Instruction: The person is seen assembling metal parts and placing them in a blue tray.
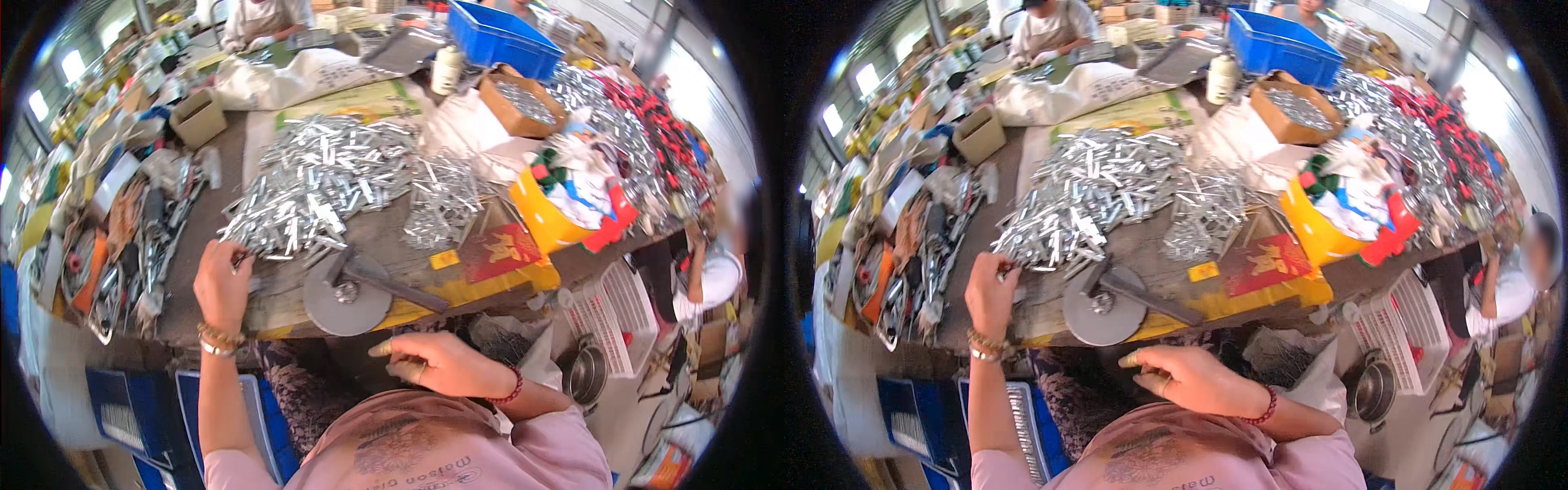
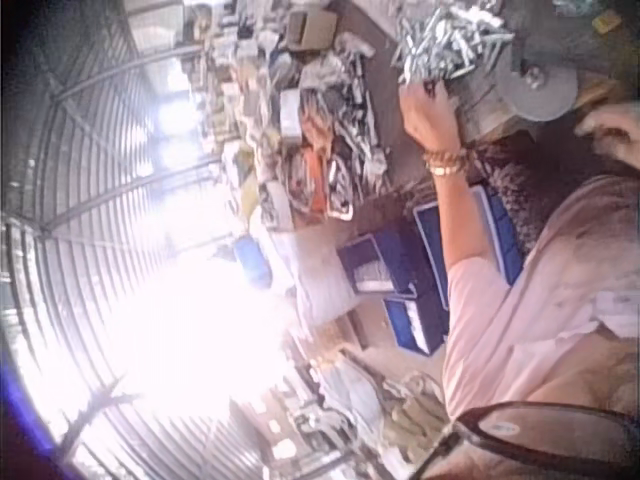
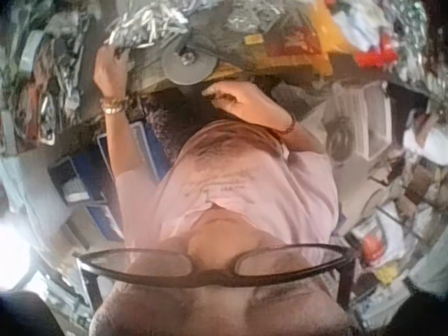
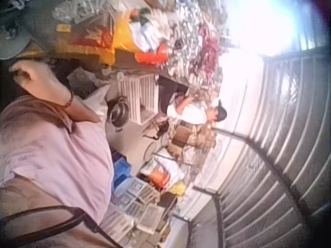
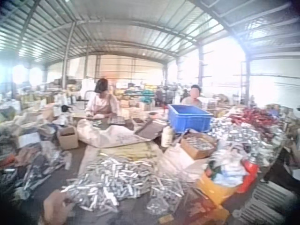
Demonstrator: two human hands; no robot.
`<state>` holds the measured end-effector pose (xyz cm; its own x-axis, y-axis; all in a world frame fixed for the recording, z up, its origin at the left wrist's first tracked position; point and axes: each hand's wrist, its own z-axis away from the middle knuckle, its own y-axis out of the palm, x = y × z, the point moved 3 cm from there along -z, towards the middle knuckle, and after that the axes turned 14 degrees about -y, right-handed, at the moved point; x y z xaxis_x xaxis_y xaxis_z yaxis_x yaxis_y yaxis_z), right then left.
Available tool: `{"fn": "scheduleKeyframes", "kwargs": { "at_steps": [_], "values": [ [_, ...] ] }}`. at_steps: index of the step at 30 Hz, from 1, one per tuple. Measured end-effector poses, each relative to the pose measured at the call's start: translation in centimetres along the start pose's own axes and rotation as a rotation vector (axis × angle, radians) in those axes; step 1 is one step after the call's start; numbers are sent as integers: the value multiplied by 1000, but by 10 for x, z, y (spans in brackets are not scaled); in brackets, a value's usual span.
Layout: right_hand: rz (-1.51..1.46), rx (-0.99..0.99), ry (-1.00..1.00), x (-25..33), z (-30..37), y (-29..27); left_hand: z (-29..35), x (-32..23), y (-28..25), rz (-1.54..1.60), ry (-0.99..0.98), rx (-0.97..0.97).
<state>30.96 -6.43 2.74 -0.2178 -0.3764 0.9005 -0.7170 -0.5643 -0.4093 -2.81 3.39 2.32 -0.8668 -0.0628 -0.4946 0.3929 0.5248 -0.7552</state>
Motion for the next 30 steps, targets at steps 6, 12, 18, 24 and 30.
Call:
{"fn": "scheduleKeyframes", "kwargs": {
  "at_steps": [6, 12, 18, 24, 30],
  "values": [
    [799, -478, -172, -21, -10, -102, 29, -35, -26, 209, -19, 171],
    [1033, -340, -126, -49, -16, -125, 62, -63, -12, 185, 122, 404],
    [1033, -326, -56, -64, -3, -129, 76, -67, -1, 242, 152, 484],
    [1032, -339, 92, -75, 13, -152, 74, -65, 4, 299, 195, 448],
    [1138, -197, 289, -73, 9, -159, 67, -67, -7, 293, 93, 473]
  ]
}}
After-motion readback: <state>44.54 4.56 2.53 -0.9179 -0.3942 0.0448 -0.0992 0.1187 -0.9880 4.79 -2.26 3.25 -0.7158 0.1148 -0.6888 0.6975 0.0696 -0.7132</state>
